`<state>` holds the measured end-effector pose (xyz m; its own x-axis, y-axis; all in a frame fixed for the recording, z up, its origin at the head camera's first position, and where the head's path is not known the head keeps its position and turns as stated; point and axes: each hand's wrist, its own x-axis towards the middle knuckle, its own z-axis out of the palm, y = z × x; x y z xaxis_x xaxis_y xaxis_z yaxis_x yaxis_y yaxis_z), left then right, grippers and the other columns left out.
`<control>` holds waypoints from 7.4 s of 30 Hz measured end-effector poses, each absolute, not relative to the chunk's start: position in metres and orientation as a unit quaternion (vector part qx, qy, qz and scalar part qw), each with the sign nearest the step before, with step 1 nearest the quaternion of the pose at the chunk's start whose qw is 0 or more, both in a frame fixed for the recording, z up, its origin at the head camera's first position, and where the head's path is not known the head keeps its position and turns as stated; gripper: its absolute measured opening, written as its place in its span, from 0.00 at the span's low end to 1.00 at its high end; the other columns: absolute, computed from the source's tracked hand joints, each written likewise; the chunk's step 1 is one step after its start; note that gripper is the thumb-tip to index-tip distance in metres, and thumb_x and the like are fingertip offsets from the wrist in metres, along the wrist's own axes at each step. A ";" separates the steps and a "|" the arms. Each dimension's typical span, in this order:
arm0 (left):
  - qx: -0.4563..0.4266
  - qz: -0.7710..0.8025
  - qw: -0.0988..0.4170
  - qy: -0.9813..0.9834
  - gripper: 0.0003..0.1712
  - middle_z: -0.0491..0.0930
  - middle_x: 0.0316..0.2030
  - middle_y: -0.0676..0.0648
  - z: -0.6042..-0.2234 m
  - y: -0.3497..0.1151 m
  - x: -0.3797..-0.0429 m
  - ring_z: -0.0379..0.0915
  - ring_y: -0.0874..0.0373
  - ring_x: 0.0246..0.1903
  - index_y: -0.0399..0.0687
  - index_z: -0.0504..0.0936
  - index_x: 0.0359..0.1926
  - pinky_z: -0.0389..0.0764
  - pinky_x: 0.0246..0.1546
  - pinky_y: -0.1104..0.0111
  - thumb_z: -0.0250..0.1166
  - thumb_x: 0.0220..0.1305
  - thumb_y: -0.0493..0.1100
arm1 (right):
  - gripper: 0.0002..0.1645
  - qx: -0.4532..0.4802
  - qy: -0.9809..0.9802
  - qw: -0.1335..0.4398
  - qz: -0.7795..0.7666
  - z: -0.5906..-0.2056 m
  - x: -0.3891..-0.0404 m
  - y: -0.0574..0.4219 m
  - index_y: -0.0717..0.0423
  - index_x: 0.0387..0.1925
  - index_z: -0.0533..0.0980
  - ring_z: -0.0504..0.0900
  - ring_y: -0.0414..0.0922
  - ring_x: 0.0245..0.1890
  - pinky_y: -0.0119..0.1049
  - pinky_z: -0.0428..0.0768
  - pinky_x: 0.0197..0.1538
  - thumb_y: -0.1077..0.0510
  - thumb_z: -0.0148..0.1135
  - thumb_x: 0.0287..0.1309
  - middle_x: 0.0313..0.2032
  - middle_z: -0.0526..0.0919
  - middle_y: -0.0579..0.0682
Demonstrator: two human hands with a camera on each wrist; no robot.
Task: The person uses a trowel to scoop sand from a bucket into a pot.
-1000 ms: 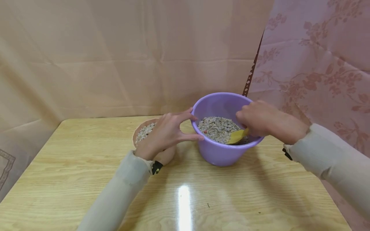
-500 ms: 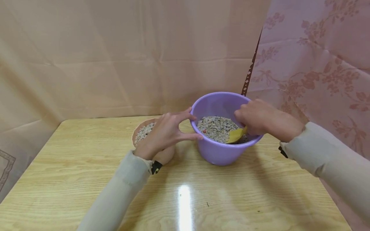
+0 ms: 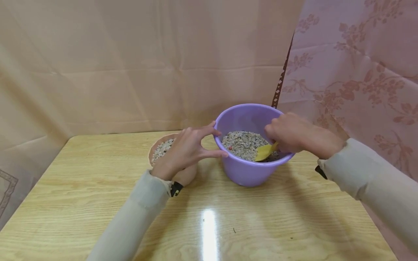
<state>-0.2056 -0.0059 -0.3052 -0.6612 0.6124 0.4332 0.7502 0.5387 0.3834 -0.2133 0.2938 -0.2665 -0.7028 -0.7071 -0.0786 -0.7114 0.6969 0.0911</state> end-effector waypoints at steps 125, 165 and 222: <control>-0.388 -0.300 0.148 -0.859 0.27 0.84 0.53 0.48 -0.315 0.008 -0.189 0.52 0.66 0.15 0.51 0.85 0.45 0.61 0.18 0.72 0.76 0.51 0.63 | 0.11 -0.379 0.909 -0.046 -0.166 -0.289 -0.214 0.312 0.50 0.34 0.88 0.76 0.30 0.19 0.28 0.76 0.23 0.57 0.81 0.44 0.28 0.88 0.42; -0.375 -0.291 0.154 -0.866 0.31 0.84 0.45 0.55 -0.317 0.006 -0.187 0.55 0.66 0.16 0.51 0.84 0.48 0.62 0.18 0.72 0.75 0.50 0.64 | 0.12 -0.396 0.887 -0.122 -0.204 -0.291 -0.209 0.323 0.51 0.35 0.88 0.74 0.26 0.15 0.24 0.73 0.18 0.61 0.79 0.44 0.24 0.86 0.38; -0.371 -0.300 0.130 -0.869 0.35 0.79 0.60 0.50 -0.315 0.004 -0.187 0.65 0.65 0.19 0.49 0.83 0.55 0.68 0.22 0.72 0.75 0.51 0.64 | 0.16 -0.391 0.873 -0.214 -0.195 -0.274 -0.202 0.331 0.53 0.33 0.89 0.61 0.24 0.10 0.22 0.58 0.15 0.61 0.82 0.37 0.25 0.88 0.46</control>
<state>-0.1869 0.0042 -0.3151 -0.6913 0.5665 0.4486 0.7226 0.5445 0.4259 -0.2021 0.3310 -0.2735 -0.6023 -0.6003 0.5262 -0.7673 0.6172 -0.1741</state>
